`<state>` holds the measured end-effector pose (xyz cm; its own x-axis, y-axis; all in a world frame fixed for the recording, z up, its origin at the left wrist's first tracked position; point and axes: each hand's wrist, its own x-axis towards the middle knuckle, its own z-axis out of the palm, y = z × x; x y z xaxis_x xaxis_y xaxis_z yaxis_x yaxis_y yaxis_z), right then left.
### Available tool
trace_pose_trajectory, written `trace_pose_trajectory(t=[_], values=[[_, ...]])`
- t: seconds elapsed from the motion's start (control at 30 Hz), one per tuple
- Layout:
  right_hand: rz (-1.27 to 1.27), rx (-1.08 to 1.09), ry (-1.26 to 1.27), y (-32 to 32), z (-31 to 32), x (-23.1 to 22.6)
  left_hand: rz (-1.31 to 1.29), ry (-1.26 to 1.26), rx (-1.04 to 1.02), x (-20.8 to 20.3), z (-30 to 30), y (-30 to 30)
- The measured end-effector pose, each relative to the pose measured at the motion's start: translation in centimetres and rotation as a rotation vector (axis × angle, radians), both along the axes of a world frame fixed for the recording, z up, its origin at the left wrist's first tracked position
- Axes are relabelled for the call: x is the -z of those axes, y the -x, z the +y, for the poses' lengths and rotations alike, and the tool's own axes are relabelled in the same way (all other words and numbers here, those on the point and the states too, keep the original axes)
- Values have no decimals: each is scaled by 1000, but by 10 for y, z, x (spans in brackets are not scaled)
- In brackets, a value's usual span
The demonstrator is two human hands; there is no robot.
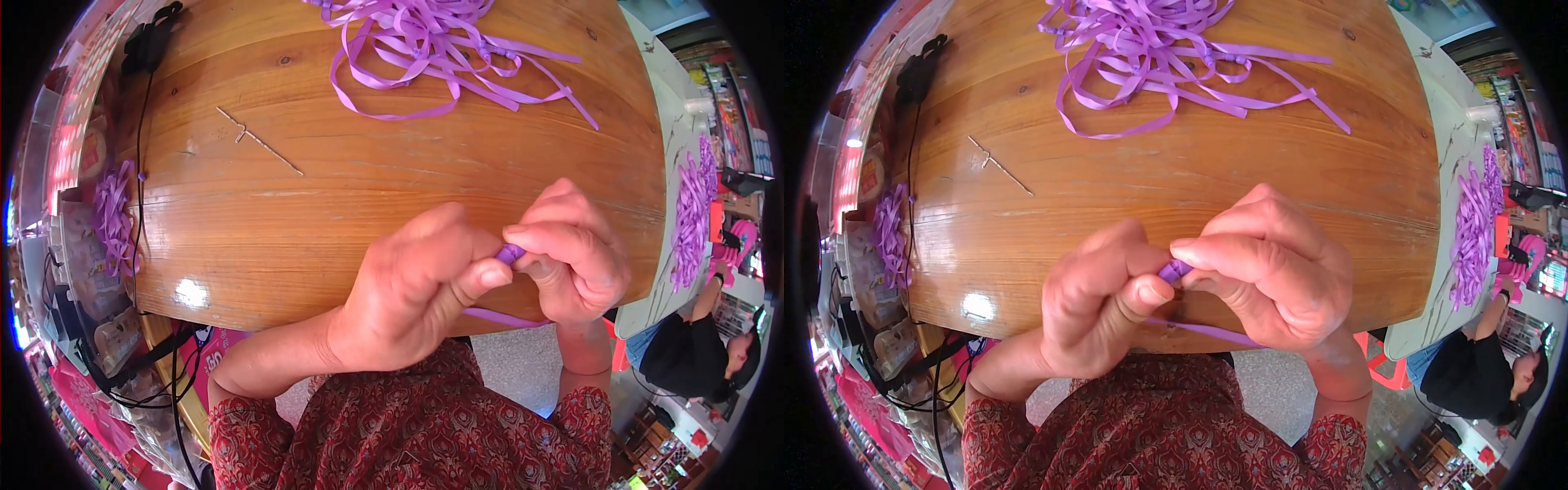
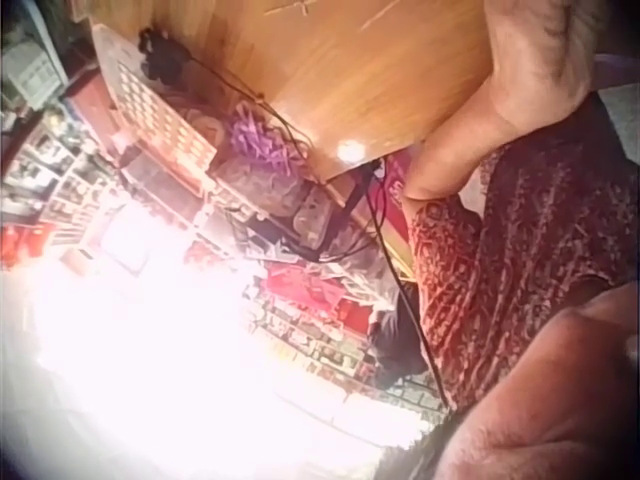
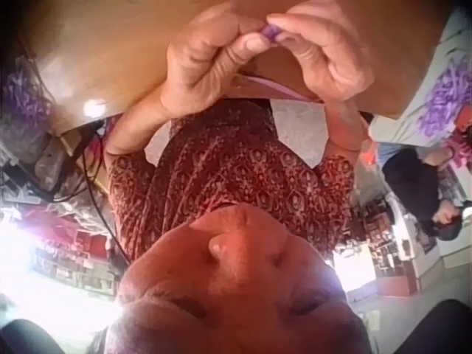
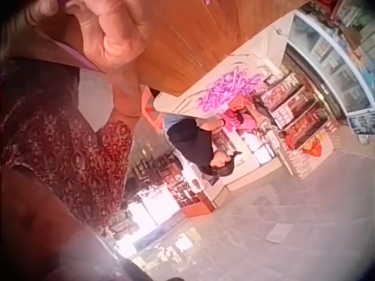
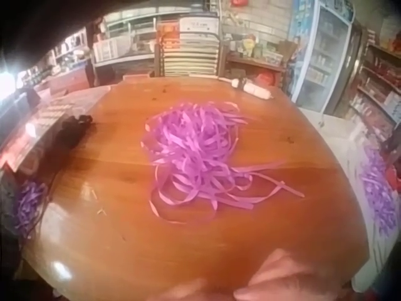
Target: The person picks up a purple ribbon from a pile on a table and ties a series of knots along its length by hand. They pull the ribbon taut after each knot and then set the finished ribbon aside.
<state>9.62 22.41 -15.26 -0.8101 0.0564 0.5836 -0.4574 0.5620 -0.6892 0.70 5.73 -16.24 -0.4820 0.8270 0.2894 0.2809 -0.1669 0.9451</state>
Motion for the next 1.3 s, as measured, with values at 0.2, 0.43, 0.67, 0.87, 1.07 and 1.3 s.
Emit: trace_pose_trajectory(t=[0.2, 0.43, 0.67, 0.87, 1.07, 1.3], values=[[-82, 126, 20, -4, -6, -2, 228, 30, -98, 5, 3, -7], [-41, 67, -19, -3, -3, -1, 256, 71, -114, 4, 3, -3], [-49, 30, -20, -5, -5, -5, -214, 3, 172, 1, 0, 6], [-28, 44, -26, -2, -4, -1, -735, 245, 297, -3, -1, 8], [-27, 105, 3, -2, -7, 2, -771, 4, -68, 8, 7, -4], [-208, 192, 203, -5, -10, -4, 157, -158, -188, 8, 6, 1]])
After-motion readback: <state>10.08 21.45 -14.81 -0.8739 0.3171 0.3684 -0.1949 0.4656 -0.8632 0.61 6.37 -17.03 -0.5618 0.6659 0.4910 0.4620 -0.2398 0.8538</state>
